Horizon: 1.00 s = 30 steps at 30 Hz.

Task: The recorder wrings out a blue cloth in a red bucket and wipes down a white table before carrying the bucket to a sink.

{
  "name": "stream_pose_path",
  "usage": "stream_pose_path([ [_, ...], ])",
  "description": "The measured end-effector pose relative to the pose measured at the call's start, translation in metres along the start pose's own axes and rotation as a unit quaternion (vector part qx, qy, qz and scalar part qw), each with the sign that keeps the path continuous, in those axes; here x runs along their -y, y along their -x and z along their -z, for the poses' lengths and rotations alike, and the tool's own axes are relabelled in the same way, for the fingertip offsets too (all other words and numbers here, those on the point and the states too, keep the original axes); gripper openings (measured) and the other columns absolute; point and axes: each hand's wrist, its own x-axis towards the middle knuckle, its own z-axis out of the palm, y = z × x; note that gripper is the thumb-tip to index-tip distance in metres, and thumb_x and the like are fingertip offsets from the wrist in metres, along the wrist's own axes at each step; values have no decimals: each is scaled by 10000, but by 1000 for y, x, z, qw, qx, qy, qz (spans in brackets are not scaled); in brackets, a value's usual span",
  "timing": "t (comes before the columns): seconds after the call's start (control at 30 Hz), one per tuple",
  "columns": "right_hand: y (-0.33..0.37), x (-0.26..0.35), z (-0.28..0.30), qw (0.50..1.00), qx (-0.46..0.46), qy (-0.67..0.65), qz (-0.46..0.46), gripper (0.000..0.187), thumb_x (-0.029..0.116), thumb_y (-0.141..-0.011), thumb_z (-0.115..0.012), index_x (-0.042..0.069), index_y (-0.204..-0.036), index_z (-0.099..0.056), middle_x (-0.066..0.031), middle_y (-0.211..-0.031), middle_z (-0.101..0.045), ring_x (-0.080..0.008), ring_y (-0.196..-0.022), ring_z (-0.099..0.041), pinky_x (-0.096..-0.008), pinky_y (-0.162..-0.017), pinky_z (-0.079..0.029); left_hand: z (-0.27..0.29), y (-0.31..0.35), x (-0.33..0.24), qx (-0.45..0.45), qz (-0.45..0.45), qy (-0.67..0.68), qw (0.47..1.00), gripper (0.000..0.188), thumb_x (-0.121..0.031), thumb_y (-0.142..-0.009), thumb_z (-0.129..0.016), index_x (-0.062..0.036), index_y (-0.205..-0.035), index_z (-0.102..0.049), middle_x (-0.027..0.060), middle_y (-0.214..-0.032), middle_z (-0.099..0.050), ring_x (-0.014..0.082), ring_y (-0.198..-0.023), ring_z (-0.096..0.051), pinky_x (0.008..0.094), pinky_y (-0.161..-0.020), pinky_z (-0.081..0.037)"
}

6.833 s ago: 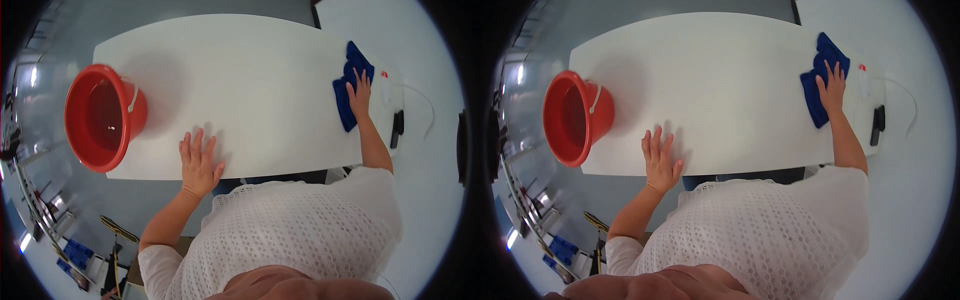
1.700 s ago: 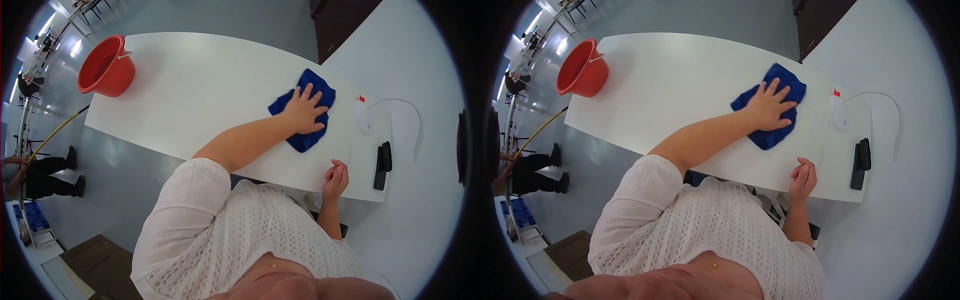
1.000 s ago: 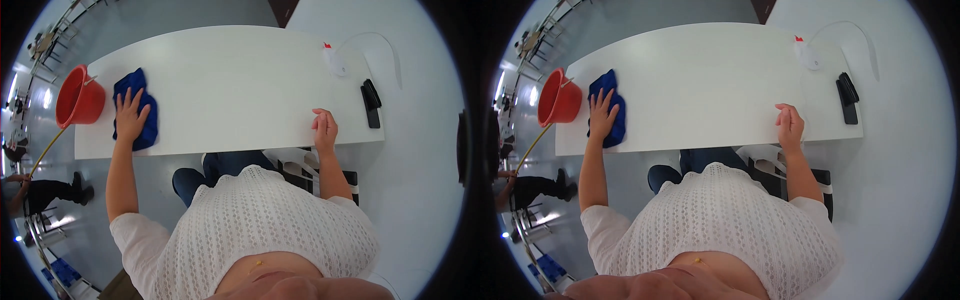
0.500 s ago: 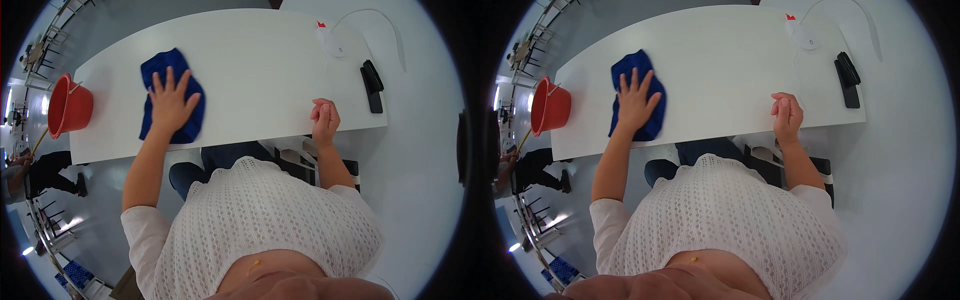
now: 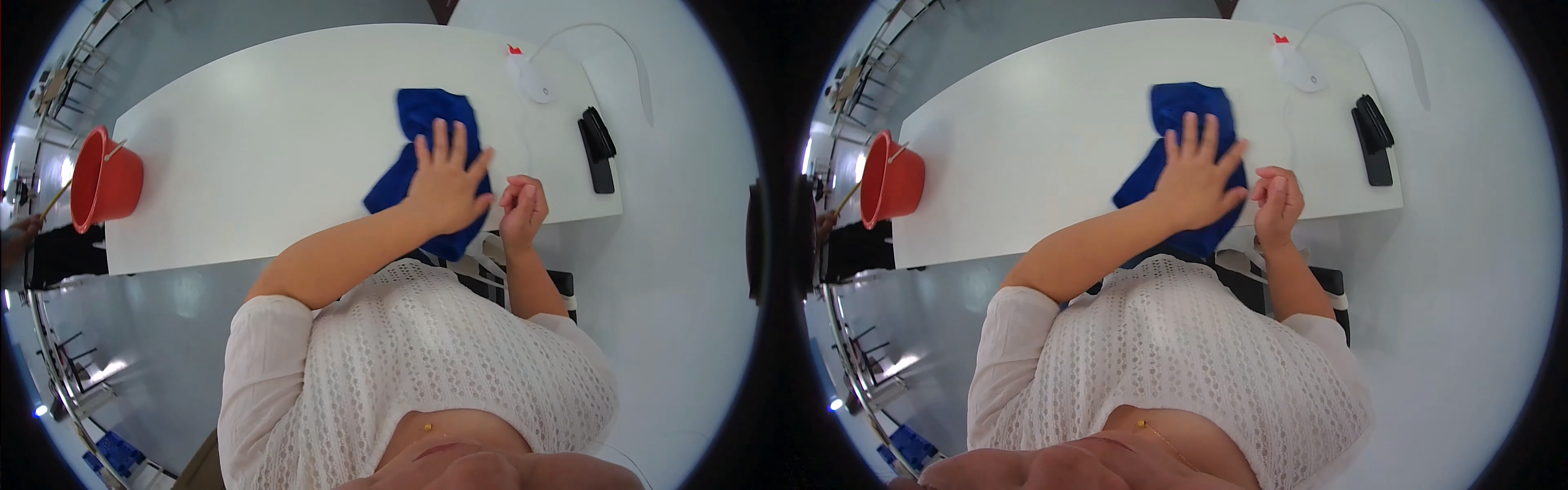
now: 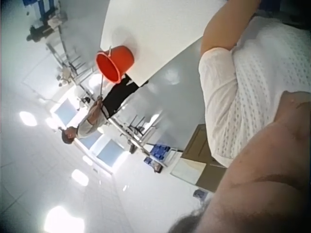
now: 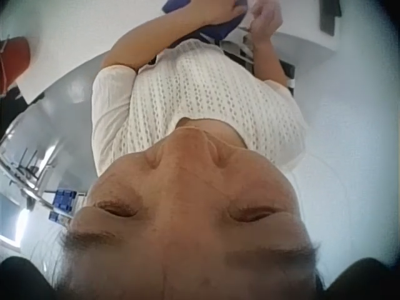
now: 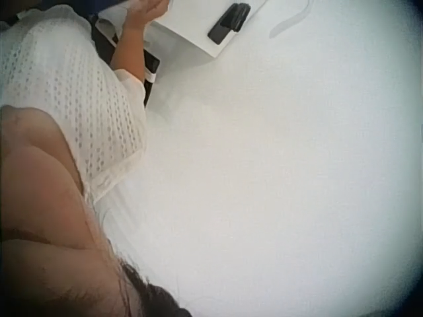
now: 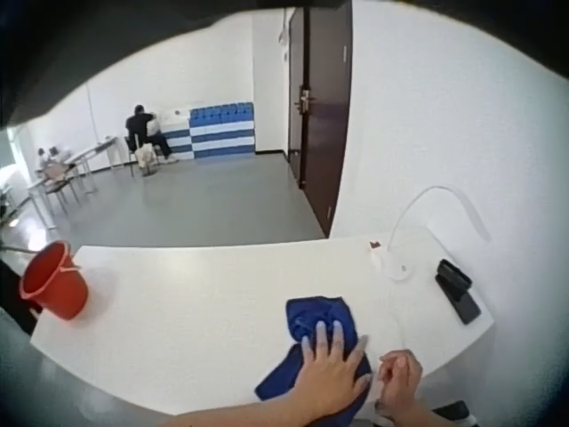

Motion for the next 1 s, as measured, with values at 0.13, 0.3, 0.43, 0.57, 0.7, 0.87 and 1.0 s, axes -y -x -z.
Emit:
stream_pose_path([
  [0.13,-1,-2,1,998,-62,-15,-20,325,274,-930,-354,20,-861,-544,1,-551,-444,-47,-485,-366,-190,-442,-268,-1,6,-4,29,-104,8,994,590,-489,-748,-534,-178,-1244,-460,254,-1381,-182,497,-1265,-95,644,-949,-163],
  [0.3,-1,4,1,996,-68,60,-11,336,288,-935,-340,27,-857,-536,9,-557,-417,-50,-505,-354,-175,-438,-247,6,24,9,24,-119,-1,993,547,-513,-772,-493,-217,-1231,-480,173,-1389,-235,442,-1280,-123,637,-948,-182],
  [0.43,-4,2,-4,995,-67,70,-12,324,263,-930,-343,19,-844,-539,4,-549,-434,-51,-486,-353,-185,-440,-256,21,48,33,20,-108,-14,994,533,-513,-771,-495,-239,-1228,-481,143,-1392,-251,423,-1283,-137,631,-954,-186],
  [0.57,-5,3,-6,994,-72,84,-14,326,267,-930,-347,19,-843,-540,7,-556,-433,-52,-492,-355,-184,-444,-261,50,79,69,17,-79,-40,996,519,-506,-763,-513,-246,-1211,-495,115,-1388,-273,410,-1284,-153,618,-964,-189],
  [0.7,-4,3,-6,993,-70,95,-7,327,271,-929,-357,16,-844,-544,9,-568,-429,-54,-510,-358,-185,-448,-262,86,124,115,19,-30,-81,996,511,-481,-755,-541,-247,-1208,-494,104,-1397,-262,393,-1292,-158,599,-975,-197],
  [0.87,-1,-1,-1,994,-49,99,-12,319,264,-928,-363,15,-846,-544,13,-567,-425,-53,-515,-359,-187,-456,-263,138,199,184,66,39,-165,983,587,-551,-736,-505,-241,-1233,-466,88,-1417,-226,381,-1303,-142,591,-982,-186],
  [1.0,-2,-1,-3,994,-48,99,-14,325,269,-931,-351,21,-838,-539,24,-569,-395,-46,-517,-341,-182,-444,-244,173,253,221,64,132,-201,969,671,-571,-693,-535,-286,-1285,-399,84,-1433,-183,366,-1304,-152,580,-984,-210],
])
